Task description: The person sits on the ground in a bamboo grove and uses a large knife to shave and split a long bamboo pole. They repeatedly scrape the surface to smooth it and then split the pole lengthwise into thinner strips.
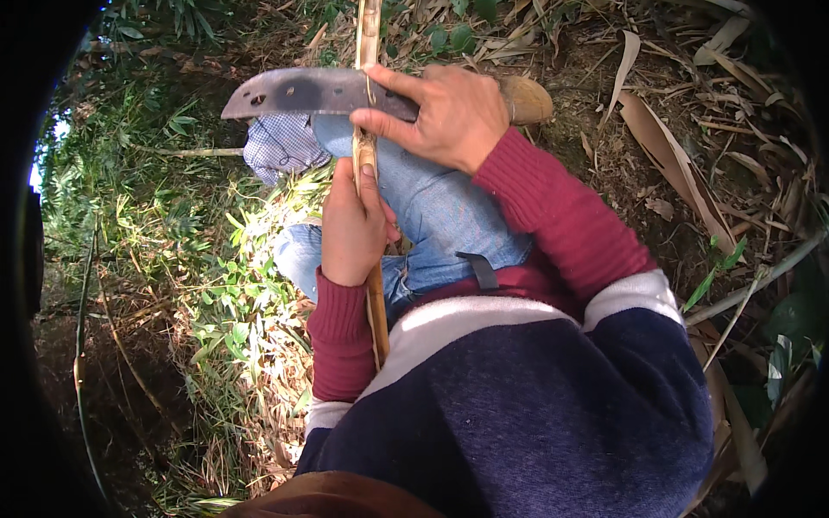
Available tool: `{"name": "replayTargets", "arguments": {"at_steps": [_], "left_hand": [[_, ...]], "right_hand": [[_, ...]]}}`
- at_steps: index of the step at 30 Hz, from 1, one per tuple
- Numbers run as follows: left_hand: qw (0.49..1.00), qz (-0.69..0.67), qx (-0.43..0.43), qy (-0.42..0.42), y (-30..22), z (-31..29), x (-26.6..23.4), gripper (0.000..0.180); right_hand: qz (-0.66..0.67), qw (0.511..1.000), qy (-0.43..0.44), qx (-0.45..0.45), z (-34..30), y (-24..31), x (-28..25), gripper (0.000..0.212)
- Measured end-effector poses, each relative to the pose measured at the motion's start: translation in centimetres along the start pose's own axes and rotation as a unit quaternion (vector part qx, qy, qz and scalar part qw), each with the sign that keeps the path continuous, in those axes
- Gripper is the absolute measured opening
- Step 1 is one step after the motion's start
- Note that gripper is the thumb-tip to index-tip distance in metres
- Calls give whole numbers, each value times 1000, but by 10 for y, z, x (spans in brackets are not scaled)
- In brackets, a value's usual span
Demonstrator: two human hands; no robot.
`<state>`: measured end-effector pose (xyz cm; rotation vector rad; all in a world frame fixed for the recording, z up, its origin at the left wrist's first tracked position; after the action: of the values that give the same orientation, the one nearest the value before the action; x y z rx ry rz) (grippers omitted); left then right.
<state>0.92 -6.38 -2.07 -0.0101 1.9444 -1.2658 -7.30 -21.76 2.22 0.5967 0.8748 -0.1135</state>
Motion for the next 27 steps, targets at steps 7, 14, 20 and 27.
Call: {"name": "replayTargets", "arguments": {"at_steps": [7,14,20,27], "left_hand": [[1000,4,-9,-7,-2,3,-2,20],[995,70,51,-46,5,5,1,14],[998,36,37,-19,6,6,4,13],[996,-82,-4,45,8,-1,4,17]], "right_hand": [[-39,999,14,19,51,-18,10,66],[-39,990,11,137,118,-107,25,86],[147,975,14,164,47,-85,22,77],[88,995,33,-39,-30,19,3,63]]}}
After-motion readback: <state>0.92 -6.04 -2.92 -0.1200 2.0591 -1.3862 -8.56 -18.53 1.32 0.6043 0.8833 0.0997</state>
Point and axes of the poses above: each hand's wrist, its own z-axis towards the middle knuckle, its own x-axis out of the palm, y = z × x, the point moved 8 cm from there along z, towards the middle knuckle, and after that the axes turned 5 degrees about z, right-handed, at the moved point
